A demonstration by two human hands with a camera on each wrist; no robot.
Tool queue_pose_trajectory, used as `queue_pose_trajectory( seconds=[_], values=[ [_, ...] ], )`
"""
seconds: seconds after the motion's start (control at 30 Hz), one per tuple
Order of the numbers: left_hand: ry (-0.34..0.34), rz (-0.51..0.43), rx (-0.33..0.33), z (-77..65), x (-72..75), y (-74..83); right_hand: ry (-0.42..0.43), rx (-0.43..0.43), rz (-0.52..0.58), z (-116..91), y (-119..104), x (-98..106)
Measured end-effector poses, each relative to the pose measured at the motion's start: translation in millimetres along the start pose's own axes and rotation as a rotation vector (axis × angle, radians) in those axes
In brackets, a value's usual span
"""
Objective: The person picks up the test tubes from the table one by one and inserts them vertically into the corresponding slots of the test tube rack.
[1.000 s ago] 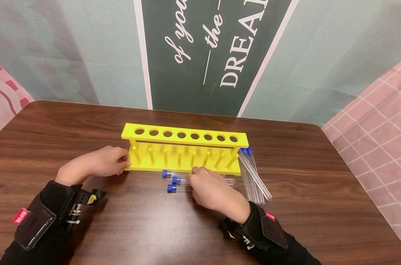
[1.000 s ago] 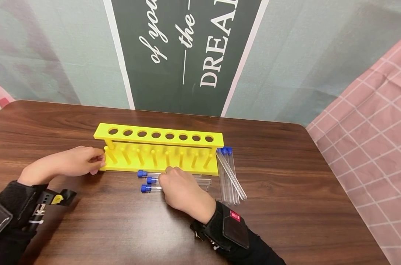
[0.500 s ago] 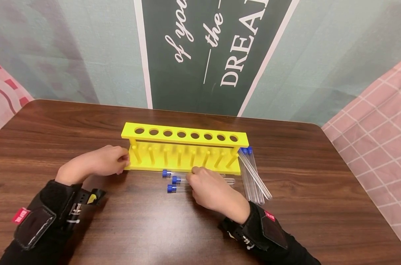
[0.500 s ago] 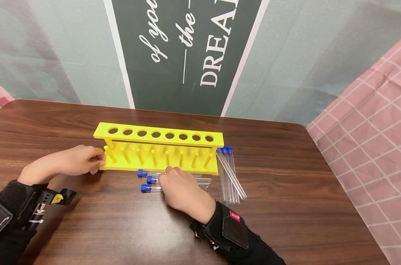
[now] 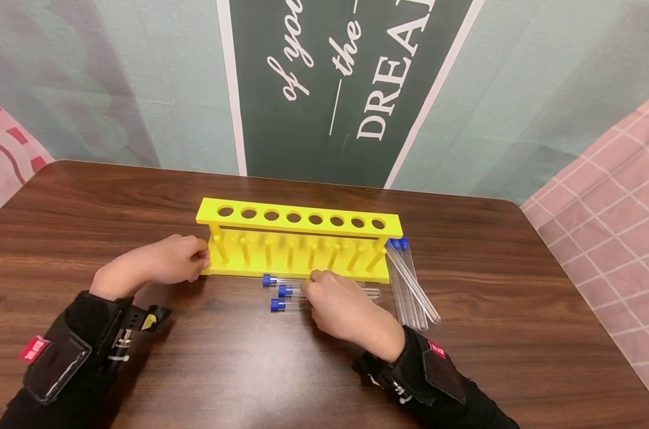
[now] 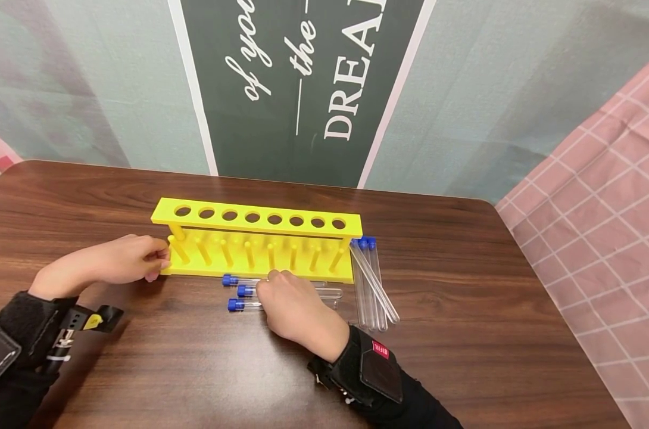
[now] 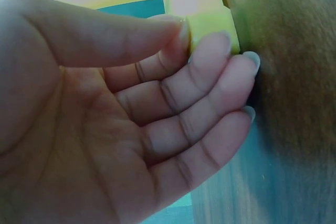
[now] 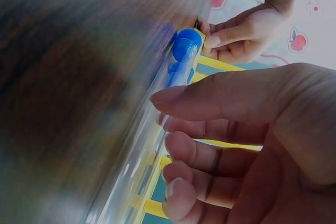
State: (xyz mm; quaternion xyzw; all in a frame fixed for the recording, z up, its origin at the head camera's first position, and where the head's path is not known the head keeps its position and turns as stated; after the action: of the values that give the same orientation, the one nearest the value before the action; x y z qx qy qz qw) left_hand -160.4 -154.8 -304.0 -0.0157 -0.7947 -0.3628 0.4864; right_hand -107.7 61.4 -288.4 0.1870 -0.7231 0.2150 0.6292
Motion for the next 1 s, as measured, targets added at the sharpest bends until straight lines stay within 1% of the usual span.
queue_pose_trajectory(
  seconds=[0.3, 0.77, 1.0],
  values=[
    [0.01, 0.018, -0.013, 0.2, 0.2, 0.9, -0.003, -0.003, 0.002, 0.9, -0.9, -0.8],
    [0.005, 0.013, -0.003, 0.1, -0.1, 0.4, -0.015, -0.007, -0.003, 0.3, -1.9, -3.1],
    [0.001, 0.01, -0.002, 0.1, 0.0, 0.8, -0.012, 0.0, -0.024, -0.6, -2.3, -1.8]
  ],
)
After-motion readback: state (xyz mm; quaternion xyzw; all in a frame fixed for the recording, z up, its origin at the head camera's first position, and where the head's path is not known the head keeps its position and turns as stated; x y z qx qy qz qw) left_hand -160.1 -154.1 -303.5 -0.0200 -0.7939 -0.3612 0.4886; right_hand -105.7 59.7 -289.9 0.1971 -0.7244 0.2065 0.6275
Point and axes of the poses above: each hand's wrist, its own z-axis towards the middle knuckle, its own x-axis out of the back of the hand, y = z × x, the point moved 5 cm from there along z, towards the middle knuckle, and after that the axes turned 8 degrees about -x, right-handed, at the moved point
